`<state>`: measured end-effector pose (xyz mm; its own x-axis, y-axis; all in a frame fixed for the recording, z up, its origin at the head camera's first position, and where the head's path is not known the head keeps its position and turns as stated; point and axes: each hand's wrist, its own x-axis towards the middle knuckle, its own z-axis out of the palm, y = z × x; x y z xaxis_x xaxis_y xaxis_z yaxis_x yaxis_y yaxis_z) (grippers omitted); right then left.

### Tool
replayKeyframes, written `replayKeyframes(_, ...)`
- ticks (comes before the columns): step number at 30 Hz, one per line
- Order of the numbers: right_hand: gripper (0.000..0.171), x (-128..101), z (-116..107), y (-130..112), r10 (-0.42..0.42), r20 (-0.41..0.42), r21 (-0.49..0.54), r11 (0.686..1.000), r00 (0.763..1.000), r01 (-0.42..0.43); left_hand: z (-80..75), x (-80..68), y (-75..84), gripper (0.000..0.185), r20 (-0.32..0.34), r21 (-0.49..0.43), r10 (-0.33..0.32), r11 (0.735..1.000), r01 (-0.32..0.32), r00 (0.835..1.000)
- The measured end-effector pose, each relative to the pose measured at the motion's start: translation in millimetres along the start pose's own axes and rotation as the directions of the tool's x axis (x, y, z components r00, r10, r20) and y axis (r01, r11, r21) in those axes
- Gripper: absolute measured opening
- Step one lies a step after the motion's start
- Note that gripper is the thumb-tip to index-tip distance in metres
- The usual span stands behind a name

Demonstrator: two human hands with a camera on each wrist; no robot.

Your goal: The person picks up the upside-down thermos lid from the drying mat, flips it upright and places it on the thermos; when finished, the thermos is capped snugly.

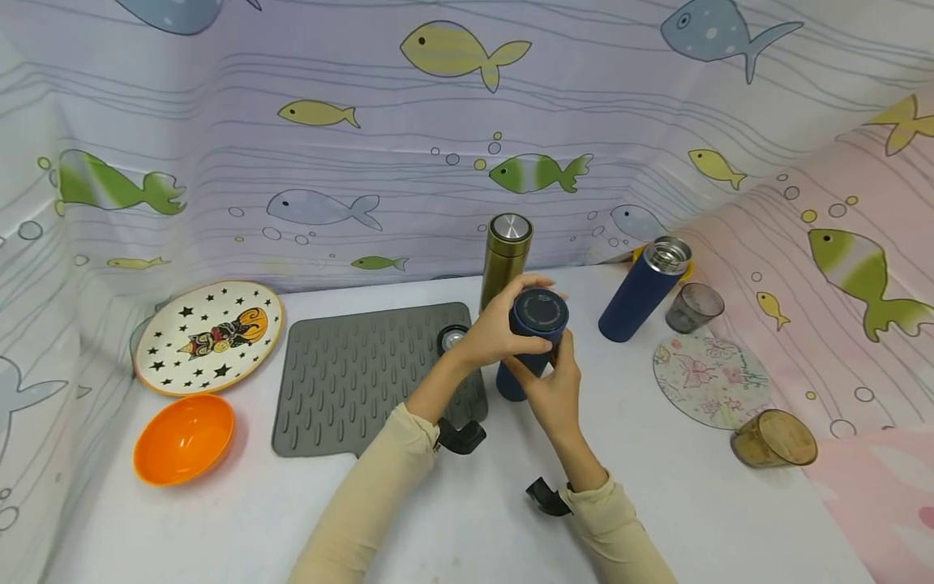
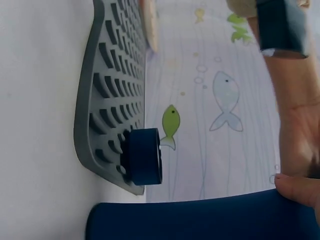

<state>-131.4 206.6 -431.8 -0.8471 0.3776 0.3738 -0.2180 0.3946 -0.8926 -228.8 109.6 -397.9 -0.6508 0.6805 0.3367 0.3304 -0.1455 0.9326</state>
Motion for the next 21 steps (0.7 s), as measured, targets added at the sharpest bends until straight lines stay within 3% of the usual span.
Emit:
replayKeyframes(2,0.069,0,-1,-12,0.012,0.008,0.002,1.0,1.0,-0.012,-0.3,0.2,-1.2,0.092,-0.027,0.002,0.013,1.0,-0.013,1.0)
replayKeyframes(4,0.067,0,-2,-12,0.016,0.01,-0.002,1.0,1.0,-0.016,1.3,-0.7,-1.3,0.096,-0.076,0.086,0.016,0.996,-0.009,0.997)
replayKeyframes(6,0.067,1,-3,-12,0.011,0.013,-0.004,1.0,1.0,-0.011,0.3,-0.9,-0.9,0.091,-0.088,0.117,0.016,0.993,-0.005,0.996)
replayKeyframes(11,0.07,3,-6,-10,-0.009,0.042,0.009,1.0,0.999,0.009,-10.0,2.5,-0.7,0.074,0.049,-0.09,0.027,0.996,-0.023,0.998)
replayKeyframes(14,0.068,5,-7,-9,-0.015,0.063,0.009,1.0,0.998,0.015,-8.8,2.1,2.4,0.078,0.025,0.029,-0.011,1.0,0.011,1.0)
replayKeyframes(17,0.066,5,-9,-10,-0.03,0.077,0.001,1.0,0.997,0.03,-5.8,2.4,6.7,0.08,-0.01,0.174,-0.045,0.984,0.046,0.999)
replayKeyframes(19,0.067,6,-9,-10,-0.05,0.087,-0.006,0.999,0.995,0.051,-7.8,5.4,6.8,0.073,0.03,0.112,-0.039,0.993,0.035,0.999)
replayKeyframes(21,0.069,6,-10,-10,-0.064,0.1,-0.008,0.998,0.993,0.065,-13.4,9.3,4.5,0.067,0.11,-0.029,-0.03,0.999,0.034,0.993)
